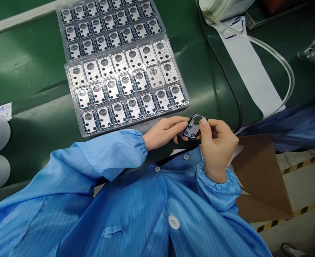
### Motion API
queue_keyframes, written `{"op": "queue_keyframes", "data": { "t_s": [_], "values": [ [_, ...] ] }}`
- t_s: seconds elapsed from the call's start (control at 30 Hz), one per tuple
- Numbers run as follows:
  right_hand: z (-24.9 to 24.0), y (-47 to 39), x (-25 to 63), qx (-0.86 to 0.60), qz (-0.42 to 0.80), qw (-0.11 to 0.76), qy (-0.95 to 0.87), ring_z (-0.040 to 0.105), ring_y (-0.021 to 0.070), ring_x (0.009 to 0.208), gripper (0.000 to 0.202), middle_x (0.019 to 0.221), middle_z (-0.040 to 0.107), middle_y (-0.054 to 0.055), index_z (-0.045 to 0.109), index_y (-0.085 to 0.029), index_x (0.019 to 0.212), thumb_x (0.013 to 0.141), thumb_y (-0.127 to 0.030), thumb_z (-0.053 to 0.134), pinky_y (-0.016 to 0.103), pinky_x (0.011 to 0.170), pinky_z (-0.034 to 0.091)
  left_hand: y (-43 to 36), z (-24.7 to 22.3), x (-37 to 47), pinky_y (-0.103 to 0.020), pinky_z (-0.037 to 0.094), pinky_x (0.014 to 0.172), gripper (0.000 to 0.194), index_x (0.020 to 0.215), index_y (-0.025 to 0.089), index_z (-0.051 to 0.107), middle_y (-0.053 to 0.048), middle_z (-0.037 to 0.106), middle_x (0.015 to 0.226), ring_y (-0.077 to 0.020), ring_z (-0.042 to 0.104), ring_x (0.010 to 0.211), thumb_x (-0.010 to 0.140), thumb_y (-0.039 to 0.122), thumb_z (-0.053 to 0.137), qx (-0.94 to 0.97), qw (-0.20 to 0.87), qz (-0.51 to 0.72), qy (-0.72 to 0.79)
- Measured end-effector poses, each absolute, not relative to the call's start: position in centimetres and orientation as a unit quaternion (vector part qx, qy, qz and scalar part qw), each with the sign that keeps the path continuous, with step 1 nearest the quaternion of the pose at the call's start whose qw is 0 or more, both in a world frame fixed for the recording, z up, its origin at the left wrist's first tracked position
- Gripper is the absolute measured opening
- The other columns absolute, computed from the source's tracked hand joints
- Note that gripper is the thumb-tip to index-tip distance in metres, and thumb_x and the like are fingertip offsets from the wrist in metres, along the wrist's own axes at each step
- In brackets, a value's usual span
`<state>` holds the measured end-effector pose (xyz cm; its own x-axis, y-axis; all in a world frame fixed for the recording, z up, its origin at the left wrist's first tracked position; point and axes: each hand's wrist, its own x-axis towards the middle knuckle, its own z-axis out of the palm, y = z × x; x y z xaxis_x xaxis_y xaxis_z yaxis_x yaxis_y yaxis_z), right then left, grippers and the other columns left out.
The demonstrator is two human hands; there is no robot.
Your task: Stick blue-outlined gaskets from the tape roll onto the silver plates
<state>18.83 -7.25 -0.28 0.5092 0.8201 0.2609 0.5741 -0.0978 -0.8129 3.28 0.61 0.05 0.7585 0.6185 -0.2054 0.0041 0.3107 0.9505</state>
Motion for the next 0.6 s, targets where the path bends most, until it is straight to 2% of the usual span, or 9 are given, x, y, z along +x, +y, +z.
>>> {"op": "queue_keyframes", "data": {
  "t_s": [0.13,0.27,0.37,0.6],
  "values": [
    [-0.3,-7.1,18.8,-0.733,0.133,0.469,-0.475,0.057,0.0122,0.057,0.030,0.069,0.063,-0.001,0.067,-0.019,0.083,0.094,-0.046,0.061,0.029,0.059,0.047,0.4,0.2,3.3,-0.019,0.052,0.063,0.037,0.126,0.011,0.062,-0.005,0.071,0.080,-0.0161,0.073,0.083,0.092,0.025,0.065,0.556,0.755,0.193,0.289],
    [-0.1,-7.2,18.7,-0.731,0.144,0.472,-0.471,0.057,0.0121,0.057,0.030,0.067,0.062,-0.001,0.067,-0.019,0.083,0.094,-0.047,0.061,0.028,0.057,0.046,0.4,0.3,3.5,-0.016,0.050,0.057,0.024,0.116,0.011,0.063,-0.004,0.071,0.082,-0.0119,0.072,0.076,0.094,0.019,0.060,0.541,0.761,0.198,0.299],
    [0.2,-7.3,18.6,-0.720,0.168,0.480,-0.472,0.055,0.0113,0.055,0.030,0.066,0.061,-0.002,0.067,-0.019,0.082,0.094,-0.046,0.062,0.027,0.055,0.044,0.6,0.4,3.6,-0.015,0.049,0.054,0.015,0.102,0.011,0.063,-0.003,0.069,0.084,-0.0090,0.069,0.069,0.095,0.024,0.060,0.532,0.764,0.208,0.300],
    [0.6,-7.9,19.0,-0.698,0.231,0.474,-0.485,0.054,0.0111,0.056,0.027,0.067,0.060,-0.003,0.067,-0.021,0.085,0.093,-0.046,0.064,0.026,0.055,0.045,0.4,1.1,3.5,-0.015,0.043,0.046,0.040,0.075,0.015,0.051,0.002,0.058,0.063,-0.0068,0.062,0.054,0.098,0.047,0.053,0.555,0.746,0.196,0.312]
  ]
}}
